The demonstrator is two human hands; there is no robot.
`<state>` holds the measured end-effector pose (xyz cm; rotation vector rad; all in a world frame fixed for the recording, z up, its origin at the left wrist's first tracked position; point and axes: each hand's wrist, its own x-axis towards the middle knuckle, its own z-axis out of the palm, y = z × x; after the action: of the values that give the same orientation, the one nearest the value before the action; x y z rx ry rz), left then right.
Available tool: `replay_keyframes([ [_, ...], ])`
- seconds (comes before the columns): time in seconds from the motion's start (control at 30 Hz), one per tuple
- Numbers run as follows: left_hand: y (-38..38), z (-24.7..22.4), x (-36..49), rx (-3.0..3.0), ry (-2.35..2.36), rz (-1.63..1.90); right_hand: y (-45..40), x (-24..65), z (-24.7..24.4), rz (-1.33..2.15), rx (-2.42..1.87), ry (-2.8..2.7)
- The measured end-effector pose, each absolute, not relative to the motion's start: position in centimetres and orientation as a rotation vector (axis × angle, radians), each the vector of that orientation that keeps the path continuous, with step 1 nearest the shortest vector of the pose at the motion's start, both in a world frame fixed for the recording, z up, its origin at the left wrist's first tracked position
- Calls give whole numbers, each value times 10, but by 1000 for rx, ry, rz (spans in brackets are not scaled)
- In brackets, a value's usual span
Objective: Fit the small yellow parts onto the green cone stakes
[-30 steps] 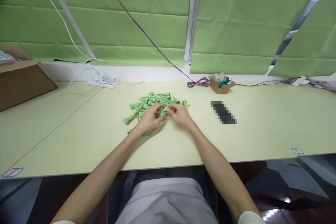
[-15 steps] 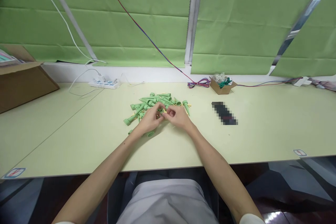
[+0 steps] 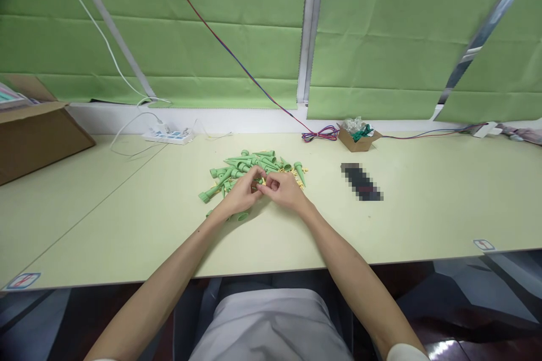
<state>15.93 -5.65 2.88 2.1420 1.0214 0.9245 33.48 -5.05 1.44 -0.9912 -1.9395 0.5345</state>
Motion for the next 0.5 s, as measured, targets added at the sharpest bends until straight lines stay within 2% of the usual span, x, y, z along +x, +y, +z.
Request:
replay_keyframes([
  [0.5, -55, 31, 162, 2163, 1253, 934, -42, 338, 10, 575, -1054, -1884],
])
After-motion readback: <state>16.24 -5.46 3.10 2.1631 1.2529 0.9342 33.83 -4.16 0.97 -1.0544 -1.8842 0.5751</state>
